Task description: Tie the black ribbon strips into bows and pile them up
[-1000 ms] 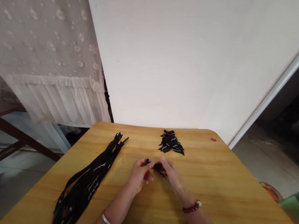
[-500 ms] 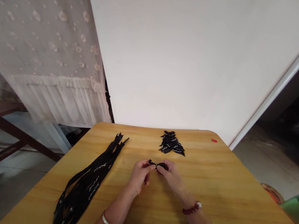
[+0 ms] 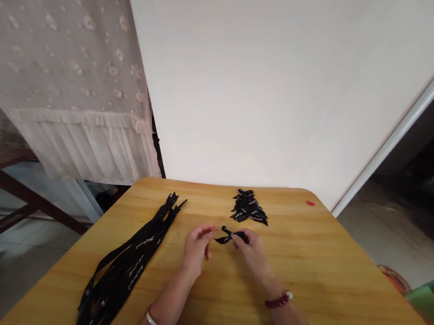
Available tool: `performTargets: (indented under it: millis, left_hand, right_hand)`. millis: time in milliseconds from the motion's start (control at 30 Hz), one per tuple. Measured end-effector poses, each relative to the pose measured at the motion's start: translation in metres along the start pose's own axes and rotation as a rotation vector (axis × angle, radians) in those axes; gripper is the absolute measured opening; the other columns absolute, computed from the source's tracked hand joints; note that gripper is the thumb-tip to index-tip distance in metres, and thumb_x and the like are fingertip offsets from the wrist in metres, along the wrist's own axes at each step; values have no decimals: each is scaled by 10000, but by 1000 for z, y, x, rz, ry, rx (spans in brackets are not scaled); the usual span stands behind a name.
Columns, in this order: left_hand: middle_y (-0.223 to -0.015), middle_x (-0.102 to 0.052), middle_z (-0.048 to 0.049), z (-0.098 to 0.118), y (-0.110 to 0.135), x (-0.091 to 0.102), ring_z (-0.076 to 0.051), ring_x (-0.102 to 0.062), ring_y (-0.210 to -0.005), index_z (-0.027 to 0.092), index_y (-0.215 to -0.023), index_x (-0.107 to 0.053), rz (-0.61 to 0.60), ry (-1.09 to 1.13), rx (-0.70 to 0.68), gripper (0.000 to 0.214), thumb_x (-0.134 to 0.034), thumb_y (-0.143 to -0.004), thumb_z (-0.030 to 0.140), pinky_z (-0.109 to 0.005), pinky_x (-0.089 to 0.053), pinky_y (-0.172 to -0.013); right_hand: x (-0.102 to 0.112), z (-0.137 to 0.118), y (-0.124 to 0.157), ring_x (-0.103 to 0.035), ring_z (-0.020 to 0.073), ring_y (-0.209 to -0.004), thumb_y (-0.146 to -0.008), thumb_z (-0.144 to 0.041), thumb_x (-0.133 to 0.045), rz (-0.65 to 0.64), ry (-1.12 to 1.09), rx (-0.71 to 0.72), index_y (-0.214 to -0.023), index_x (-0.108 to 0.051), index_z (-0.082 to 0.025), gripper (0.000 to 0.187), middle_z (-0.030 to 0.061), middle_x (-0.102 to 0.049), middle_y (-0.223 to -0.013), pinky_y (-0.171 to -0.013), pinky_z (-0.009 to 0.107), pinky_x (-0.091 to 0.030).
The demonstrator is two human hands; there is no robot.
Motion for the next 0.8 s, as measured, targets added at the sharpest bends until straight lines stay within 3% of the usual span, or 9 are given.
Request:
performTargets:
  millis: [67,233,400,600,800]
  left_hand:
    - [-863,-605,-71,1,1,-1,-17,-407,-272,120,-805,-557,-49,60,33,230,-563,-590,203,-168,-295,-256]
    - [-616,-597,-55,-4,6,-8,-132,-571,-552,87,-676,-577,-305,166,144,192,-647,-523,181,-214,-457,-455]
    - [-511,-562,-21,-7,5,-8,-93,-523,-458,78,-614,-566,-256,195,127,151,-648,-524,168,-228,-458,-475]
    - [-501,-558,-13,-6,1,-5,-90,-522,-457,82,-616,-557,-183,296,114,161,-652,-532,181,-225,-459,-487]
    - [-475,-531,3,-5,0,-4,-83,-500,-434,88,-605,-547,-157,307,112,181,-658,-523,206,-221,-451,-442]
  right_hand:
    - [-1,-1,0,-413,104,-472,-631,-335,-560,-12,19,3,-547,-520,-153,204,-34,-475,-467,-472,221,-305]
    - [-6,-7,3,-454,115,-512,-629,-343,-567,-102,2,-22,-596,-540,-150,198,-22,-518,-516,-486,218,-338]
    - [-8,-8,6,-463,114,-503,-636,-403,-566,-123,-49,-61,-579,-547,-151,259,-18,-526,-514,-473,215,-353]
    - [-9,-8,6,-537,167,-559,-676,-534,-456,-124,-231,-188,-713,-595,-145,415,45,-604,-624,-537,274,-418]
    - [-8,-5,5,-523,150,-546,-696,-468,-485,-173,-124,-80,-663,-583,-148,336,24,-580,-567,-539,258,-393]
Point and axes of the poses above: each hand's wrist, its own y-axis away from the middle knuckle, its own x-axis out of the back of the hand, z = x × y, the point moved 1 cm from there along -y, towards the middle knuckle
